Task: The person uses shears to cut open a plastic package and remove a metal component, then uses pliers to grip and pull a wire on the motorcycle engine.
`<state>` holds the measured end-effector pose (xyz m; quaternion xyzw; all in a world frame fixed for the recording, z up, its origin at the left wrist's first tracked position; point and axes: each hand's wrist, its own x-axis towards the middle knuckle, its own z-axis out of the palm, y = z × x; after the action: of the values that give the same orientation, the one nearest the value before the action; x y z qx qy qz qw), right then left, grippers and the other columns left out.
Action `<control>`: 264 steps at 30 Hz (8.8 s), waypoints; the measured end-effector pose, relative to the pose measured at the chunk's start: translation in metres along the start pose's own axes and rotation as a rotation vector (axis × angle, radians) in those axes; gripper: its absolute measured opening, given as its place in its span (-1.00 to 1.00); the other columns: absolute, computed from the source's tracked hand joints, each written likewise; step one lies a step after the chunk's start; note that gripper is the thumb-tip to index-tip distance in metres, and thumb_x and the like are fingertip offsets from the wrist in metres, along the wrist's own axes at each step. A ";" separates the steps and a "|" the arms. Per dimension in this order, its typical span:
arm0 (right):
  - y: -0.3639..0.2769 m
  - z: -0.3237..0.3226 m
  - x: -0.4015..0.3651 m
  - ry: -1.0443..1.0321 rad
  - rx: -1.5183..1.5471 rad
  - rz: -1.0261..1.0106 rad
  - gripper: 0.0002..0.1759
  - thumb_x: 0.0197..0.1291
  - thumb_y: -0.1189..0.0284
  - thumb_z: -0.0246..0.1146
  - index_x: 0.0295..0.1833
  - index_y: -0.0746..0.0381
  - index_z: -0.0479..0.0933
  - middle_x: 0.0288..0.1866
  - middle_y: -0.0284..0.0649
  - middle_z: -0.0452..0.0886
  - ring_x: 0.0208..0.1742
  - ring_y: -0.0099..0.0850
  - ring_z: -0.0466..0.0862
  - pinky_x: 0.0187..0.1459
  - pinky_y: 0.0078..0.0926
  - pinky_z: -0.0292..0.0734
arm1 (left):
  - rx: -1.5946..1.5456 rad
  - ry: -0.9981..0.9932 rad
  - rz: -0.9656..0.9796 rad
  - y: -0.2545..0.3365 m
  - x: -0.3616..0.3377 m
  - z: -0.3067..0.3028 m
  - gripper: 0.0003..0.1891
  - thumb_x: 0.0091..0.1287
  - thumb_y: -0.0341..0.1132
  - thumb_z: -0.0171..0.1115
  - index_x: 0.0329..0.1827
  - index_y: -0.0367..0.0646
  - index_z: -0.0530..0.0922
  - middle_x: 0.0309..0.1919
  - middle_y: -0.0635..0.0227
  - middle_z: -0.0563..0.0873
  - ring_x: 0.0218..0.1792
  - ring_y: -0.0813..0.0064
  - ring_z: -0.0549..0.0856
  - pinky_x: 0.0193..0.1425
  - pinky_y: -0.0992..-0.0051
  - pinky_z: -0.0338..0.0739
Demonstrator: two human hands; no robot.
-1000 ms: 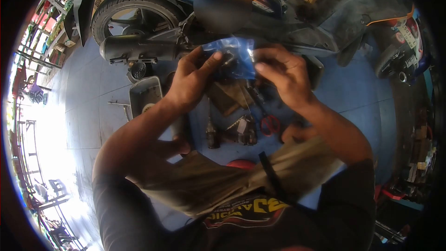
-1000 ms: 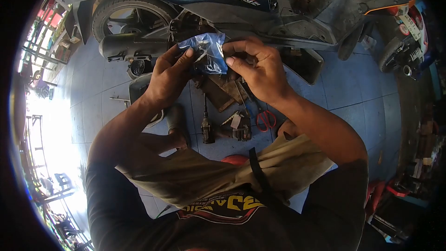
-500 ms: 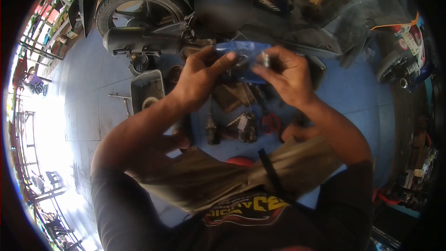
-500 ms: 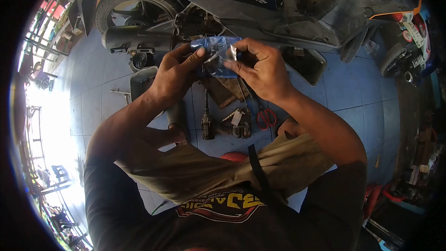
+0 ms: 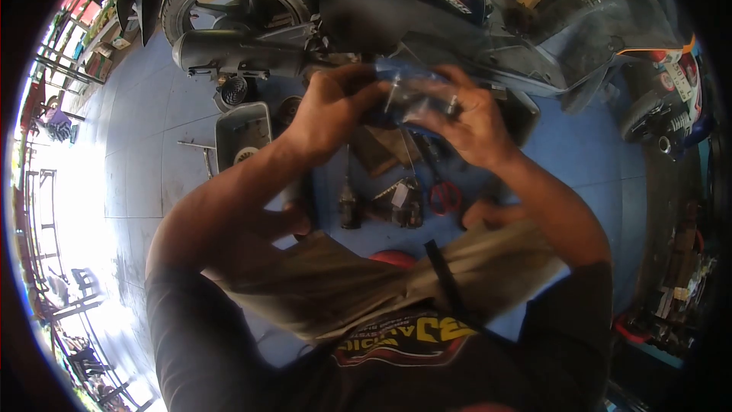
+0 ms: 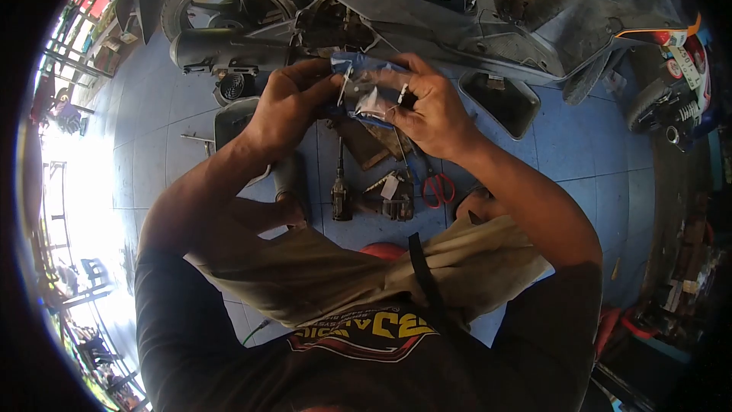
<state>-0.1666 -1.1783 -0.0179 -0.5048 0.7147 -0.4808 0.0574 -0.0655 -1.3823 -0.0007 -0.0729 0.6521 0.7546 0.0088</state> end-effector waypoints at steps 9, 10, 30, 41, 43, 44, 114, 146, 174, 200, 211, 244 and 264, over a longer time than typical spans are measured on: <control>-0.008 -0.004 -0.001 0.068 -0.082 -0.112 -0.61 0.29 0.35 0.31 0.13 0.36 0.56 0.29 -0.02 0.44 0.22 -0.20 0.56 0.11 -0.33 0.58 | -0.094 0.076 -0.069 0.001 -0.003 0.000 -0.67 0.42 -0.34 0.20 0.10 -0.45 0.53 -0.19 0.21 0.71 -0.22 0.49 0.70 -0.09 0.50 0.61; -0.010 -0.005 -0.002 0.066 -0.085 -0.113 -0.61 0.29 0.35 0.31 0.13 0.36 0.56 0.29 -0.02 0.44 0.22 -0.20 0.56 0.11 -0.33 0.58 | -0.072 0.076 -0.048 0.000 -0.003 0.000 -0.68 0.42 -0.35 0.20 0.08 -0.45 0.53 -0.20 0.21 0.71 -0.25 0.49 0.71 -0.16 0.50 0.63; 0.028 -0.045 -0.053 0.155 1.137 0.728 -0.47 0.30 0.16 0.02 0.16 0.35 0.48 -0.23 -0.10 0.66 -0.45 -0.32 0.58 -0.32 -0.30 0.54 | 1.647 -0.364 -0.525 -0.068 0.019 -0.237 -0.85 0.11 -0.40 0.21 -0.37 -0.23 0.72 -0.53 0.15 0.76 -0.45 0.30 0.79 -0.34 0.31 0.69; 0.125 0.075 -0.087 -0.108 0.596 1.146 -0.66 0.15 0.43 0.11 0.02 0.33 0.57 -0.27 -0.21 0.64 -0.34 -0.42 0.64 -0.29 -0.41 0.56 | 1.245 0.679 -0.142 -0.232 -0.048 -0.384 -0.67 0.19 -0.29 0.26 0.02 -0.14 0.66 -0.15 0.02 0.74 -0.18 0.07 0.76 -0.12 0.20 0.65; 0.152 0.113 -0.091 -0.094 0.513 1.081 -0.72 0.14 0.45 0.13 -0.08 0.32 0.61 -0.29 -0.25 0.65 -0.33 -0.47 0.63 -0.27 -0.47 0.52 | 0.859 0.841 -0.271 -0.302 -0.036 -0.431 -0.53 0.20 -0.22 0.30 0.19 -0.15 0.58 -0.08 0.00 0.74 -0.10 0.04 0.74 0.00 0.18 0.61; 0.168 0.132 -0.088 -0.101 0.389 1.026 -0.74 0.14 0.44 0.14 -0.13 0.32 0.63 -0.31 -0.27 0.64 -0.33 -0.50 0.62 -0.27 -0.50 0.50 | 0.716 0.854 -0.329 -0.298 -0.035 -0.421 -0.48 0.20 -0.21 0.32 0.23 -0.17 0.54 -0.06 0.00 0.73 -0.06 0.03 0.73 0.05 0.16 0.59; 0.304 0.308 -0.099 0.084 -0.191 0.753 -0.59 0.10 0.28 0.42 -0.14 0.35 0.45 -0.19 0.09 0.59 -0.14 0.05 0.64 -0.14 -0.05 0.54 | 0.278 0.088 0.116 -0.225 0.180 -0.129 -0.77 0.43 -0.39 0.07 0.02 -0.36 0.55 -0.12 0.12 0.71 -0.11 0.32 0.76 -0.09 0.34 0.70; 0.160 0.148 -0.103 0.232 -0.680 0.719 -0.47 -0.01 0.34 0.48 0.07 0.28 0.49 -0.21 -0.08 0.66 -0.22 -0.09 0.69 -0.16 -0.20 0.58 | -0.649 -0.140 0.050 -0.245 0.171 -0.159 -0.62 0.40 -0.42 0.22 0.24 -0.28 0.42 0.05 0.19 0.63 0.06 0.27 0.69 0.14 0.35 0.66; 0.155 0.171 0.028 0.006 -0.881 0.619 -0.36 0.04 0.05 0.47 -0.02 0.35 0.44 -0.15 -0.05 0.57 -0.24 -0.05 0.71 -0.34 -0.16 0.65 | -0.769 -0.145 0.028 -0.254 0.180 -0.157 -0.70 0.37 -0.51 0.23 0.14 -0.13 0.51 0.06 0.35 0.62 0.09 0.45 0.64 0.19 0.36 0.66; 0.168 0.155 0.031 -0.215 -1.114 0.564 -0.26 0.08 -0.13 0.37 0.01 0.35 0.46 -0.13 -0.01 0.53 -0.19 -0.06 0.68 -0.29 -0.21 0.65 | -0.751 -0.020 0.072 -0.252 0.178 -0.149 -0.70 0.25 -0.49 0.40 0.03 -0.25 0.59 -0.14 0.27 0.70 -0.11 0.47 0.71 0.04 0.43 0.73; 0.162 0.129 0.041 -0.274 -1.100 0.487 -0.25 0.07 -0.15 0.36 0.01 0.33 0.45 -0.05 0.00 0.54 -0.10 -0.03 0.68 -0.22 -0.18 0.65 | -0.736 -0.051 0.105 -0.244 0.180 -0.145 -0.75 0.29 -0.50 0.36 -0.01 -0.30 0.55 -0.21 0.26 0.71 -0.20 0.49 0.72 -0.10 0.50 0.67; 0.161 0.138 0.046 -0.335 -1.032 0.505 -0.20 0.10 -0.14 0.35 0.05 0.43 0.44 -0.10 0.08 0.54 -0.26 0.02 0.70 -0.32 -0.23 0.65 | -0.561 0.000 0.132 -0.247 0.178 -0.146 -0.78 0.31 -0.46 0.36 -0.02 -0.22 0.58 -0.23 0.39 0.69 -0.25 0.60 0.69 -0.18 0.59 0.62; 0.166 0.129 0.047 -0.388 -0.854 0.571 -0.09 0.02 -0.13 0.40 0.10 0.51 0.35 -0.06 0.19 0.49 -0.10 0.17 0.62 -0.13 -0.08 0.58 | -0.470 0.102 0.213 -0.239 0.179 -0.142 -0.76 0.21 -0.51 0.44 -0.08 -0.27 0.65 -0.26 0.35 0.75 -0.25 0.58 0.73 -0.15 0.55 0.71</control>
<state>-0.2265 -1.2911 -0.1913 -0.3487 0.9311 -0.0115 0.1063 -0.2024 -1.5017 -0.2767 -0.0418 0.4625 0.8774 -0.1206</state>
